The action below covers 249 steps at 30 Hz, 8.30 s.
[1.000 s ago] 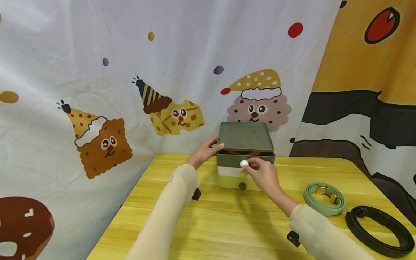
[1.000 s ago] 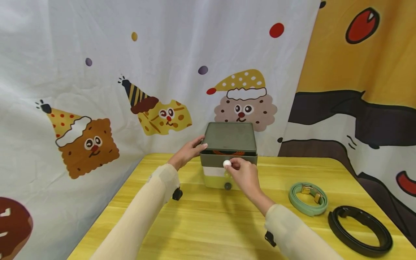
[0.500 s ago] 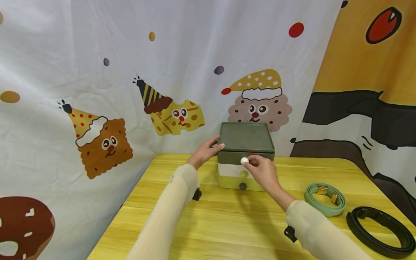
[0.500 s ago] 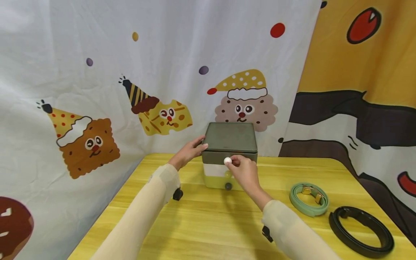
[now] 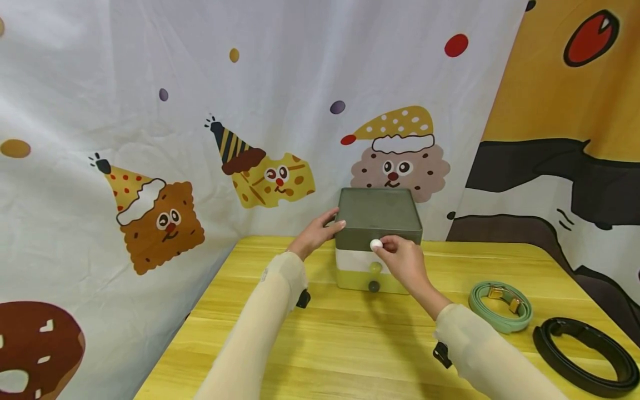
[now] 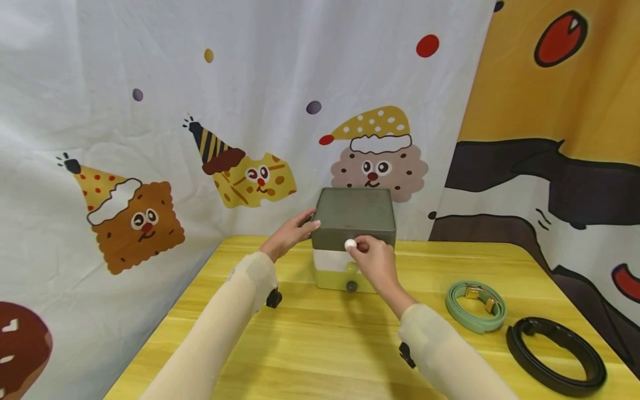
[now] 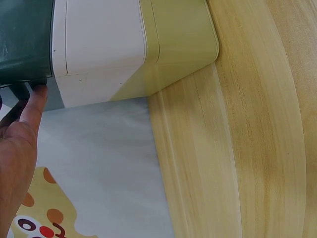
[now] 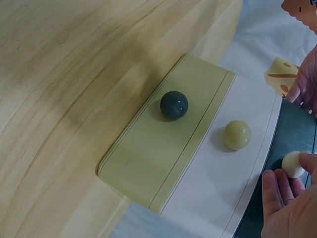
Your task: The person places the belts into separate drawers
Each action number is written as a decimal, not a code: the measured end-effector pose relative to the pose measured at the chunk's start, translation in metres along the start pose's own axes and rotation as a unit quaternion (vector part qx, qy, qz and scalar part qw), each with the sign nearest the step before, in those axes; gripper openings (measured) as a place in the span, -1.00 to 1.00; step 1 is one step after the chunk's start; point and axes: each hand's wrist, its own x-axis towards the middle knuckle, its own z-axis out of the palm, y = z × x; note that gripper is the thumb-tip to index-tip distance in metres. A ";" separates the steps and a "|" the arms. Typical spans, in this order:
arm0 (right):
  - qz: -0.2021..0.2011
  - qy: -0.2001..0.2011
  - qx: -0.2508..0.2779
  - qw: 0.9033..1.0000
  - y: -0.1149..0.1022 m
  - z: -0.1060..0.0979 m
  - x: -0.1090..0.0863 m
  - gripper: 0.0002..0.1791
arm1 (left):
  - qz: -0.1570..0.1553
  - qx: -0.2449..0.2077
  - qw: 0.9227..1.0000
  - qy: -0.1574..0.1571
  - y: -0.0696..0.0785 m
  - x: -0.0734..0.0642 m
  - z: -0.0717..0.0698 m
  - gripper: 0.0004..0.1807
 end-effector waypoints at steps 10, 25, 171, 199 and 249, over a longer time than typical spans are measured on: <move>-0.001 0.008 0.008 1.000 0.003 0.004 -0.001 -0.67 | -0.005 -0.003 1.000 0.000 -0.003 0.000 -0.001 -0.24; 0.038 0.012 0.036 0.999 0.012 0.005 -0.009 -0.63 | -0.007 -0.016 1.000 -0.001 -0.002 0.000 -0.002 -0.23; 0.029 0.014 0.080 0.996 0.023 0.023 -0.106 -0.83 | -0.013 0.000 1.000 0.005 0.000 0.002 0.001 -0.24; 0.049 0.006 0.077 0.996 0.045 0.005 -0.121 -0.82 | -0.006 0.003 1.000 0.007 -0.001 0.001 0.001 -0.24; 0.178 -0.125 -0.027 0.976 0.184 -0.203 -0.090 -0.05 | 0.001 -0.001 1.000 0.013 -0.004 -0.001 -0.001 -0.24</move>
